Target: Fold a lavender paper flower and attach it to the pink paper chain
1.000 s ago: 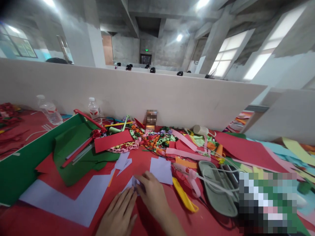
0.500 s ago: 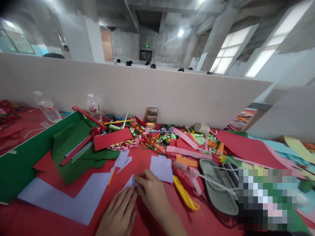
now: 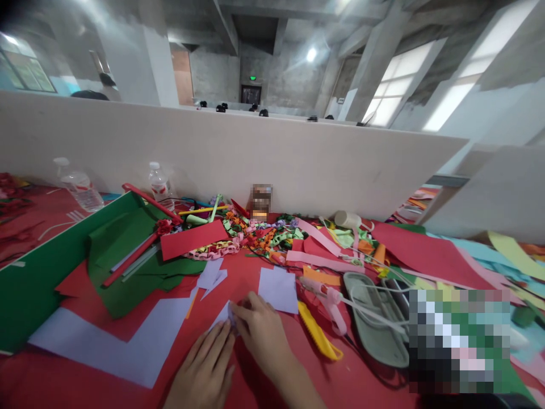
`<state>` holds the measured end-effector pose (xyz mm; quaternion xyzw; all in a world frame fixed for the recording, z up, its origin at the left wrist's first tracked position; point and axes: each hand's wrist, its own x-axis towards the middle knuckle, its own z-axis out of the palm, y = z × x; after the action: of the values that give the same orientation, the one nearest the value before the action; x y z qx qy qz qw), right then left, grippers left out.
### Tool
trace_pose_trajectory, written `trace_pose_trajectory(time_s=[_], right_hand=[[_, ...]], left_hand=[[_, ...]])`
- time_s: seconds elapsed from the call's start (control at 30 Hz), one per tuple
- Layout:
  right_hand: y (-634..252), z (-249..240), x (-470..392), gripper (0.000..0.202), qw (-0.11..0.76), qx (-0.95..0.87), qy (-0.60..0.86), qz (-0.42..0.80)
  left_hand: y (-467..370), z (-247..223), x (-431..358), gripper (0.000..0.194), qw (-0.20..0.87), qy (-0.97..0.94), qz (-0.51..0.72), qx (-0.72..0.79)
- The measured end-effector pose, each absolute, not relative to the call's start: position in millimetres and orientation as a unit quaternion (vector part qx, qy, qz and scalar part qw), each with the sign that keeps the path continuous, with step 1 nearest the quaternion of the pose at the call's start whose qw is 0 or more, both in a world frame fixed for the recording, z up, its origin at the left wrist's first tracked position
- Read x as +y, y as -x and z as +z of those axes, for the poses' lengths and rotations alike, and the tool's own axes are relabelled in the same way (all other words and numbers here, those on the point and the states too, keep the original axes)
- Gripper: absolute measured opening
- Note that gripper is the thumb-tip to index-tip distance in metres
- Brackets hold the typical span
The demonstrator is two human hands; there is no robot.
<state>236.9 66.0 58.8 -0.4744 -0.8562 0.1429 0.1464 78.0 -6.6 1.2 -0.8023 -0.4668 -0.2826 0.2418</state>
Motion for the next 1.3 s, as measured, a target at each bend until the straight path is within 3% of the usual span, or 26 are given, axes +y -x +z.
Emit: trace_pose_trajectory(time_s=[0.37, 0.8, 0.97, 1.3], right_hand=[[-237, 55, 61, 0.024, 0.105, -0.870, 0.475, 0.082], [-236, 61, 55, 0.029, 0.116, -0.872, 0.471, 0.068], [-232, 63, 45, 0.031, 0.147, -0.858, 0.486, 0.077], [-238, 51, 39, 0.039, 0.140, -0.843, 0.520, 0.014]], left_hand=[[-69, -2, -16, 0.036, 0.201, 0.814, -0.278, -0.469], [-55, 5, -36, 0.042, 0.220, 0.761, -0.322, -0.518], [-48, 3, -32, 0.038, 0.231, 0.798, -0.279, -0.482], [-56, -12, -42, 0.032, 0.150, 0.745, -0.320, -0.565]])
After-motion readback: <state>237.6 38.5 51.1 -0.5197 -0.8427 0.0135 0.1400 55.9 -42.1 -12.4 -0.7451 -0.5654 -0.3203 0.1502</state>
